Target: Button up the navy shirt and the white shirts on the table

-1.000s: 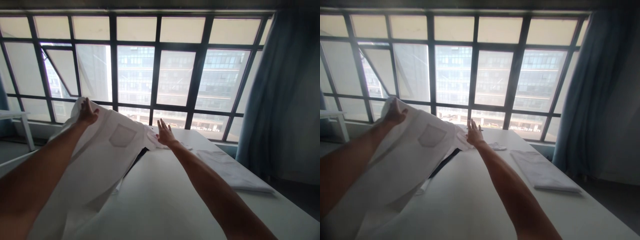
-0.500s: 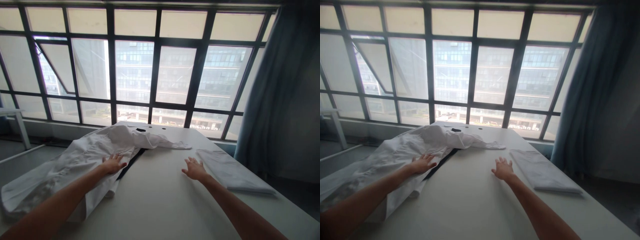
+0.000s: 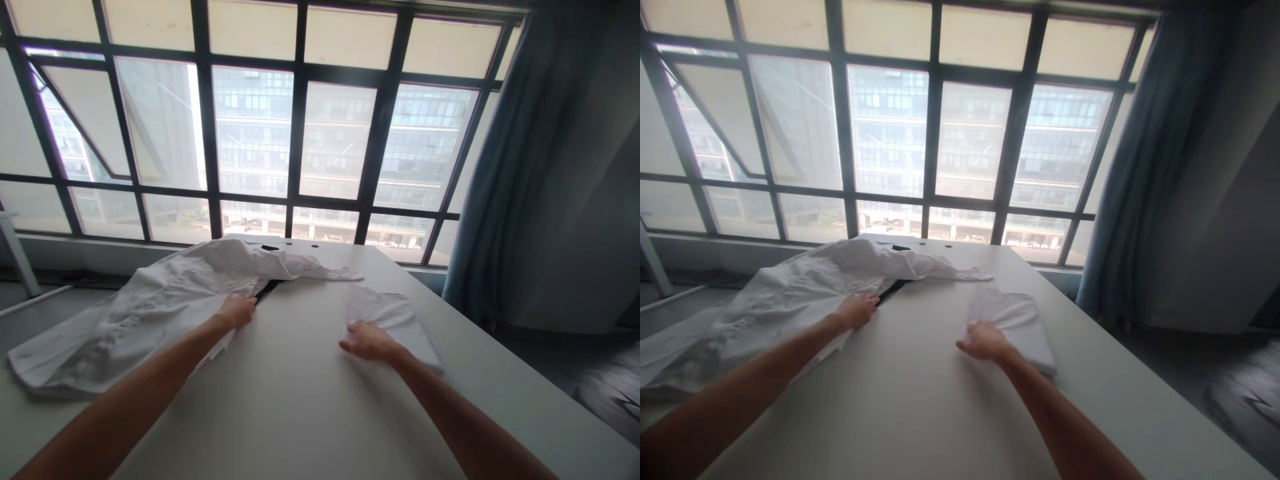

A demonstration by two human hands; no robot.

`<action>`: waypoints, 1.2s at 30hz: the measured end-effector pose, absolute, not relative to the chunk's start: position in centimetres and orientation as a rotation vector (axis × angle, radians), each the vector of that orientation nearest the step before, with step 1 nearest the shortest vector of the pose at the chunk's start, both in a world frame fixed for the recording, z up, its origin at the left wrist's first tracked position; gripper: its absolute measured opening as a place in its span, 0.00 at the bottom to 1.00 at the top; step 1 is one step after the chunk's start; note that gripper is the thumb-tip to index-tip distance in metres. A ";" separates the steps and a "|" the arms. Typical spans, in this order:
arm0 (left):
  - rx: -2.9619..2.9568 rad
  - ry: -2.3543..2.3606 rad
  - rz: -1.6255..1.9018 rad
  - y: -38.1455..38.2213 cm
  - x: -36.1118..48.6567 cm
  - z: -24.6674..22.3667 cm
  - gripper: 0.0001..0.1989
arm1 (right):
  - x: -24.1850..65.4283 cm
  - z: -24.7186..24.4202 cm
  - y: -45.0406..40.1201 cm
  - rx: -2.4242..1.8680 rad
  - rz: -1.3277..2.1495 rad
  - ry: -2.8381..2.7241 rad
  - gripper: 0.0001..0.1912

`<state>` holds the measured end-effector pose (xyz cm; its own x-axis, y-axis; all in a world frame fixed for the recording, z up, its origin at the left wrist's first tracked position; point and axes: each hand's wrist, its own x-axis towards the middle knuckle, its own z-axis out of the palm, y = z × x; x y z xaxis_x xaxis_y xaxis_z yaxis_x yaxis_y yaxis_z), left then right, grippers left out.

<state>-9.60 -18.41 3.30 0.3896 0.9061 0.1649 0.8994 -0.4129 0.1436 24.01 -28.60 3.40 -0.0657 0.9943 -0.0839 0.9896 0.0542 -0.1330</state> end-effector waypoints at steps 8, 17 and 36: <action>2.734 1.461 0.476 -24.6 -4.7 1.9 0.25 | 22.3 3.9 -30.3 -1.740 0.285 -2.144 0.23; 2.501 1.466 0.636 -24.2 -5.9 0.1 0.20 | 23.1 -0.4 -27.6 -1.931 0.083 -2.011 0.19; 1.748 0.853 1.513 -24.1 -12.7 7.2 0.17 | 25.5 12.3 -47.1 -0.769 0.748 -1.825 0.25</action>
